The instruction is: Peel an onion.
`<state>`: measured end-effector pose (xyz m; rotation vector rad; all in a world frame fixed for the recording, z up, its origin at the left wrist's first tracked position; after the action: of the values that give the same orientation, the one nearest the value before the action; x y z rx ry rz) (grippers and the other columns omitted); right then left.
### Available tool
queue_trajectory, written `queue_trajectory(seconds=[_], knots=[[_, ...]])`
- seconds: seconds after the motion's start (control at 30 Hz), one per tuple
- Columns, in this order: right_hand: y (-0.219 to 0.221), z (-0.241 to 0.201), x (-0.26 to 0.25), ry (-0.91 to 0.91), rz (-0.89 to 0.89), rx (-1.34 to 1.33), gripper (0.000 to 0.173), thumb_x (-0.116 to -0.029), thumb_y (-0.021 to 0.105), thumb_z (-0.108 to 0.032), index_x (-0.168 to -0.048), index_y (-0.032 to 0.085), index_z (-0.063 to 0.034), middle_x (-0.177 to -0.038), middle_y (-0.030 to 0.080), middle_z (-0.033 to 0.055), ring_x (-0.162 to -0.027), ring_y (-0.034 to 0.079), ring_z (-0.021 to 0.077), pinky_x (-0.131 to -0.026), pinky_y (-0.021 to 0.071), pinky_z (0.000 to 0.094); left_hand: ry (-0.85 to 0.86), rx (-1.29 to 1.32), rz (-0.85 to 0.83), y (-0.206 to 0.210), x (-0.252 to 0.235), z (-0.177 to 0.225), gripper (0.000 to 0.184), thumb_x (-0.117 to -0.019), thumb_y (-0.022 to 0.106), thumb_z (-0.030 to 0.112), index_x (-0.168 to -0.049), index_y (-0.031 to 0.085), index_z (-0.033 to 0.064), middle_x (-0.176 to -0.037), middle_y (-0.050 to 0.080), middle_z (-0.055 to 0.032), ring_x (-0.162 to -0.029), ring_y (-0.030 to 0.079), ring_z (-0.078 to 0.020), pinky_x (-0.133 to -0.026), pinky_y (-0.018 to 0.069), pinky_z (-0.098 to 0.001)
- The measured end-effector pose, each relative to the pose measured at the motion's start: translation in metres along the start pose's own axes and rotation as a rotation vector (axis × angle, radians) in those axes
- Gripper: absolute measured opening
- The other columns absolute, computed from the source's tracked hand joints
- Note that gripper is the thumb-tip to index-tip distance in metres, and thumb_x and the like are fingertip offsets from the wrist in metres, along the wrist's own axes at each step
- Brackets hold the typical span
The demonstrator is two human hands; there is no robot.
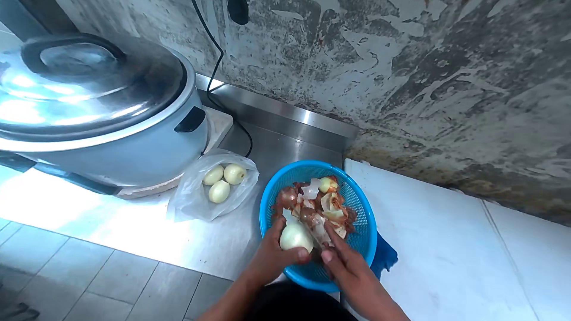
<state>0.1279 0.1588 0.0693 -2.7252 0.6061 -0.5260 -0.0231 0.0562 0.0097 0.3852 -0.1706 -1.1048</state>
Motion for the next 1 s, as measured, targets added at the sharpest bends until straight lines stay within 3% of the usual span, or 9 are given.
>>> queue_trajectory(seconds=[0.07,0.17,0.37,0.57,0.7,0.83,1.0], knots=[[0.007,-0.006,0.002,-0.062,-0.056,0.048,0.072,-0.1058,0.047,-0.045,-0.161,0.026,-0.0038,-0.08,0.063,0.0032,-0.061,0.055,0.0128,-0.058,0.0528,0.0349,0.029,0.031,-0.02,0.001,0.001,0.001,0.072,-0.0814,0.086,0.034,-0.134,0.052,-0.0025,-0.119,0.069,-0.0104,-0.107,0.069,-0.0197,-0.095,0.0585,-0.0389],[0.009,-0.01,0.0,-0.101,-0.075,0.155,0.069,-0.106,0.045,-0.048,-0.16,0.033,-0.0077,-0.09,0.067,0.0057,-0.07,0.06,0.0138,-0.068,0.056,0.038,0.04,0.058,-0.038,0.003,0.002,0.002,0.066,-0.0817,0.086,0.031,-0.13,0.057,-0.0029,-0.116,0.072,-0.01,-0.105,0.07,-0.0193,-0.095,0.059,-0.039],[0.004,-0.006,-0.007,-0.119,-0.02,0.175,0.05,-0.1071,0.044,-0.046,-0.149,0.053,-0.0197,-0.085,0.066,0.0014,-0.067,0.06,0.0123,-0.063,0.0547,0.0369,0.053,-0.083,-0.149,0.008,0.003,0.004,0.054,-0.0829,0.085,0.031,-0.124,0.064,0.0041,-0.113,0.072,-0.0047,-0.102,0.07,-0.014,-0.092,0.0594,-0.0354],[0.007,-0.004,-0.011,-0.087,0.032,-0.072,0.043,-0.1079,0.046,-0.036,-0.142,0.058,-0.0126,-0.081,0.062,0.0018,-0.061,0.055,0.0118,-0.054,0.0498,0.0299,0.02,-0.068,-0.157,0.007,0.002,0.001,0.067,-0.0822,0.084,0.034,-0.133,0.056,-0.0005,-0.119,0.069,-0.0104,-0.107,0.069,-0.0192,-0.094,0.0587,-0.0392],[0.007,-0.009,-0.006,-0.212,0.15,0.086,0.047,-0.108,0.045,-0.038,-0.144,0.057,-0.0097,-0.092,0.07,0.0023,-0.073,0.066,0.0104,-0.066,0.0589,0.0327,-0.078,0.069,-0.118,0.007,-0.001,0.0,0.082,-0.0847,0.082,0.029,-0.145,0.038,-0.004,-0.129,0.063,-0.0142,-0.114,0.066,-0.0244,-0.098,0.0572,-0.0418],[0.012,-0.006,-0.002,-0.287,0.192,0.192,0.049,-0.1078,0.045,-0.043,-0.143,0.057,-0.0118,-0.083,0.068,0.001,-0.067,0.063,0.0102,-0.061,0.058,0.0351,-0.084,-0.002,-0.06,0.006,-0.003,-0.001,0.063,-0.088,0.079,0.026,-0.136,0.049,-0.0019,-0.114,0.07,-0.0099,-0.102,0.07,-0.0197,-0.091,0.06,-0.0382],[0.008,0.003,-0.01,-0.072,0.225,-0.052,0.041,-0.1075,0.046,-0.031,-0.139,0.057,-0.008,-0.084,0.066,0.0026,-0.061,0.059,0.0112,-0.054,0.0528,0.0293,0.053,-0.017,-0.075,0.004,0.002,0.001,0.058,-0.0865,0.08,0.027,-0.132,0.055,0.0021,-0.12,0.066,-0.01,-0.104,0.068,-0.019,-0.091,0.0591,-0.0377]])
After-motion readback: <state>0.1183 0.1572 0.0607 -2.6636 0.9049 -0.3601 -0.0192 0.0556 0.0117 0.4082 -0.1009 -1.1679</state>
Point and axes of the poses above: each hand's wrist, its own x-axis away from the middle knuckle, its own y-axis out of the palm, z = x × y, the point moved 6 cm from there along -x, towards the middle knuckle
